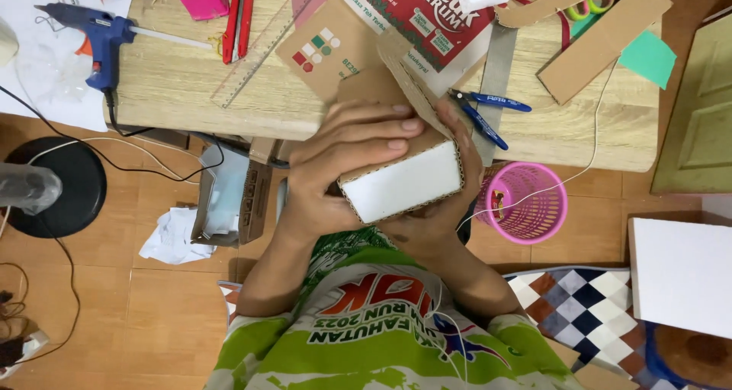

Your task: Assembling a cardboard structure and inserting a styrofoam block.

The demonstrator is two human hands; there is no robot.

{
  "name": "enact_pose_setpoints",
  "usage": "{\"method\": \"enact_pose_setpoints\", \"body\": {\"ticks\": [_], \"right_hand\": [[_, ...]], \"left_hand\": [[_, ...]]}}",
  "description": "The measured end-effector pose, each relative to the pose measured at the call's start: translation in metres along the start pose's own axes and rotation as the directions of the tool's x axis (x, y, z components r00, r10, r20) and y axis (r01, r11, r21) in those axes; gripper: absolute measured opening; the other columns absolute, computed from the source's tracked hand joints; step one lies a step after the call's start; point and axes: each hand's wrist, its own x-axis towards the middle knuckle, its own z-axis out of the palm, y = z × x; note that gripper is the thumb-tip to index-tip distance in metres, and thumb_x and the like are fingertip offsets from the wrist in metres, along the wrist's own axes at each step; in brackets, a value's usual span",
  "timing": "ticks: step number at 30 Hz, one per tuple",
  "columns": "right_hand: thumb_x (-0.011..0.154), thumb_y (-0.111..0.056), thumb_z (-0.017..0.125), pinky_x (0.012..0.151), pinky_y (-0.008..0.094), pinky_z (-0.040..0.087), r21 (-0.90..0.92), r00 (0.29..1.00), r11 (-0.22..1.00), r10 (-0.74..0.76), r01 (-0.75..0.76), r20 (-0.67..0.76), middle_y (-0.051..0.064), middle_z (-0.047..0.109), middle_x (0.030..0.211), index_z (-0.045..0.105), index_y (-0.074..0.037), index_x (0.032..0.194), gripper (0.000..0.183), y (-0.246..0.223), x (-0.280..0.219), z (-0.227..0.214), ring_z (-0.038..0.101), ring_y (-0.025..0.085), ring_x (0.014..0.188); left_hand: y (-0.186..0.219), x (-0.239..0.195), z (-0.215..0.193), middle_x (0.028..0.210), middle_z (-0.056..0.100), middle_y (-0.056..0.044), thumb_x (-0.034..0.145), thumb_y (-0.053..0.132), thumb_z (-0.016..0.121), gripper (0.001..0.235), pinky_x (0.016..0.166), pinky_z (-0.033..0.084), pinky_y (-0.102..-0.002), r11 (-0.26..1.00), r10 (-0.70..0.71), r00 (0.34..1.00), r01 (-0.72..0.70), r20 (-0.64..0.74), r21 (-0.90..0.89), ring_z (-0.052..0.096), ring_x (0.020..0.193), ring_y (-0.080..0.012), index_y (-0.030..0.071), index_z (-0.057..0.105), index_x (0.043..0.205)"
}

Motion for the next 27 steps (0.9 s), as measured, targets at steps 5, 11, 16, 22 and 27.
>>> {"method": "enact_pose_setpoints", "body": {"ticks": [5, 11, 16, 22, 27], "right_hand": [[0.110, -0.022, 0.052, 0.119, 0.040, 0.051, -0.192, 0.861, 0.966, -0.241, 0.171, -0.448, 0.009, 0.056, 0.130, 0.041, -0.016, 0.139, 0.031, 0.001, 0.012, 0.044, 0.060, 0.024, 0.129], [0.114, -0.014, 0.030, 0.114, 0.016, 0.047, 0.098, 0.835, 0.988, 0.156, -0.123, -0.528, 0.001, 0.060, 0.116, 0.048, -0.009, 0.124, 0.021, 0.075, -0.057, 0.010, 0.063, 0.008, 0.119], [0.108, -0.015, 0.031, 0.124, 0.046, 0.047, 0.316, 0.953, 0.949, 0.082, 0.016, -0.292, 0.016, 0.064, 0.118, 0.057, -0.003, 0.119, 0.031, 0.050, -0.029, -0.033, 0.062, 0.034, 0.126], [0.102, -0.017, 0.032, 0.126, 0.049, 0.044, 0.509, 0.959, 0.861, 0.160, -0.021, -0.232, 0.019, 0.072, 0.112, 0.069, 0.006, 0.107, 0.044, 0.050, -0.017, -0.038, 0.069, 0.030, 0.116], [0.101, -0.025, 0.032, 0.118, 0.049, 0.051, 0.483, 0.908, 0.876, 0.211, -0.012, -0.361, 0.015, 0.072, 0.097, 0.070, 0.002, 0.097, 0.047, 0.050, -0.013, -0.026, 0.071, 0.029, 0.106]], "left_hand": [[0.011, 0.003, 0.002, 0.127, 0.070, -0.012, 0.103, 0.023, 0.069, 0.026, 0.118, 0.051, -0.056, 1.000, -0.002, 0.996, 0.002, 0.086, -0.001, 0.068, 0.128, -0.0378, 0.005, 0.066, 0.121], [0.020, 0.002, 0.018, 0.117, 0.072, -0.016, 0.106, 0.026, 0.058, 0.027, 0.105, 0.059, -0.055, 0.997, 0.054, 0.998, -0.052, -0.039, 0.048, 0.073, 0.116, -0.0406, 0.002, 0.064, 0.114], [0.021, -0.010, 0.018, 0.116, 0.070, -0.021, 0.109, 0.036, 0.047, 0.040, 0.105, 0.059, -0.059, 0.995, 0.033, 0.997, -0.026, -0.069, 0.096, 0.072, 0.114, -0.0432, -0.002, 0.062, 0.112], [0.024, -0.015, 0.021, 0.121, 0.068, -0.021, 0.112, 0.038, 0.047, 0.039, 0.108, 0.059, -0.060, 0.986, 0.027, 0.991, -0.004, -0.131, 0.168, 0.070, 0.118, -0.0420, 0.001, 0.058, 0.119], [0.019, -0.029, 0.027, 0.136, 0.062, -0.018, 0.101, 0.057, 0.057, 0.062, 0.120, 0.055, -0.058, 0.982, -0.043, 0.985, 0.073, -0.169, 0.176, 0.064, 0.133, -0.0378, 0.005, 0.051, 0.135]]}}
